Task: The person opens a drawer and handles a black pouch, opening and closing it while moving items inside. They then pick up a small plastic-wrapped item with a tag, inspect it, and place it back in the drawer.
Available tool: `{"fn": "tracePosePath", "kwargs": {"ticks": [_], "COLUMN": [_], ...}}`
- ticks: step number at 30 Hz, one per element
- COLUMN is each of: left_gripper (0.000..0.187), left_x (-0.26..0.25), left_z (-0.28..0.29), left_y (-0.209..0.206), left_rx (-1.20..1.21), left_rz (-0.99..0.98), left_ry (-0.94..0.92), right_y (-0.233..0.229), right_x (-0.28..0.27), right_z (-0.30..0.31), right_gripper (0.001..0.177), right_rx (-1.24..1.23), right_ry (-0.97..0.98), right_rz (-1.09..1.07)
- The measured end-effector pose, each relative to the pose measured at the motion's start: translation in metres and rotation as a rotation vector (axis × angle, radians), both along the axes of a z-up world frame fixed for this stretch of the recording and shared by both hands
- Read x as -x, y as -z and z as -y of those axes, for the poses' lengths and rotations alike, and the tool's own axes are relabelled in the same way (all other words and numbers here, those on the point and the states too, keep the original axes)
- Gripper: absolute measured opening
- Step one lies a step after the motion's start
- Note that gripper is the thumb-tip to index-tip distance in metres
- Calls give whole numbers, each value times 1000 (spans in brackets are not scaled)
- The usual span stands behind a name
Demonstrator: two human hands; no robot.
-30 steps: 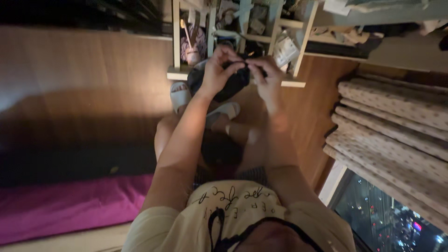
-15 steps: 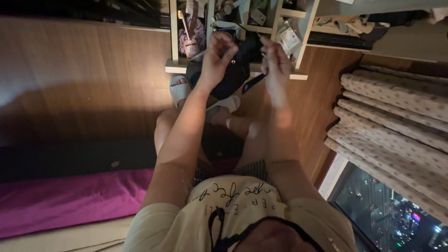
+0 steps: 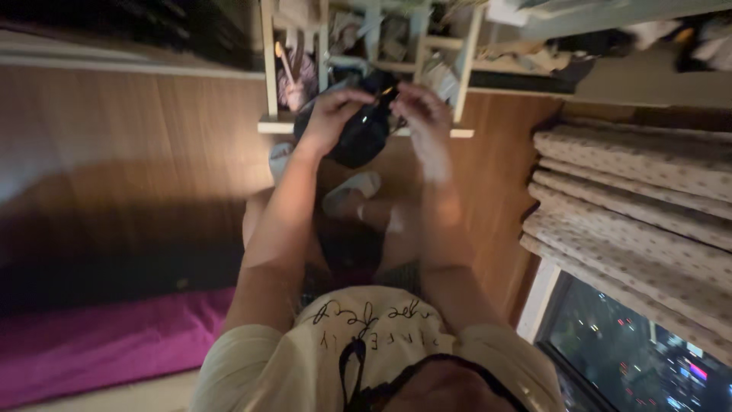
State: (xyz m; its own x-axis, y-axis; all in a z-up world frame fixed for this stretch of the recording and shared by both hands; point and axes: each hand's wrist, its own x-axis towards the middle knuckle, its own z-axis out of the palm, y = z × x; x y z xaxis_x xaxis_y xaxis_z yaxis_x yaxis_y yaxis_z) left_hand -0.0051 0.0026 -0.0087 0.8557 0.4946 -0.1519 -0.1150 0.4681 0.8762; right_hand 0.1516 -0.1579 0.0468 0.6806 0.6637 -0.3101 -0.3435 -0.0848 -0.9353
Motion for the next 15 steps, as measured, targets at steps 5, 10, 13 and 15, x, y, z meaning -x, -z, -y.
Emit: {"fn": "tracePosePath", "kwargs": {"ticks": [5, 10, 13, 15], "left_gripper": [26, 25, 25, 26], "left_x": [6, 1, 0, -2], "left_z": [-3, 2, 8, 9], "left_y": [-45, -112, -154, -181], "left_rx": [134, 88, -2, -65], "left_rz": [-14, 27, 61, 97], "left_ry": [-23, -90, -86, -64], "right_y": [-33, -82, -113, -133], "right_x": [-2, -7, -2, 5], "right_z": [-2, 1, 9, 13], "right_gripper": [23, 26, 28, 27], "right_rx": [27, -103, -136, -193], "right_ry": [27, 14, 16, 38], "right_rz": [52, 124, 172, 121]}}
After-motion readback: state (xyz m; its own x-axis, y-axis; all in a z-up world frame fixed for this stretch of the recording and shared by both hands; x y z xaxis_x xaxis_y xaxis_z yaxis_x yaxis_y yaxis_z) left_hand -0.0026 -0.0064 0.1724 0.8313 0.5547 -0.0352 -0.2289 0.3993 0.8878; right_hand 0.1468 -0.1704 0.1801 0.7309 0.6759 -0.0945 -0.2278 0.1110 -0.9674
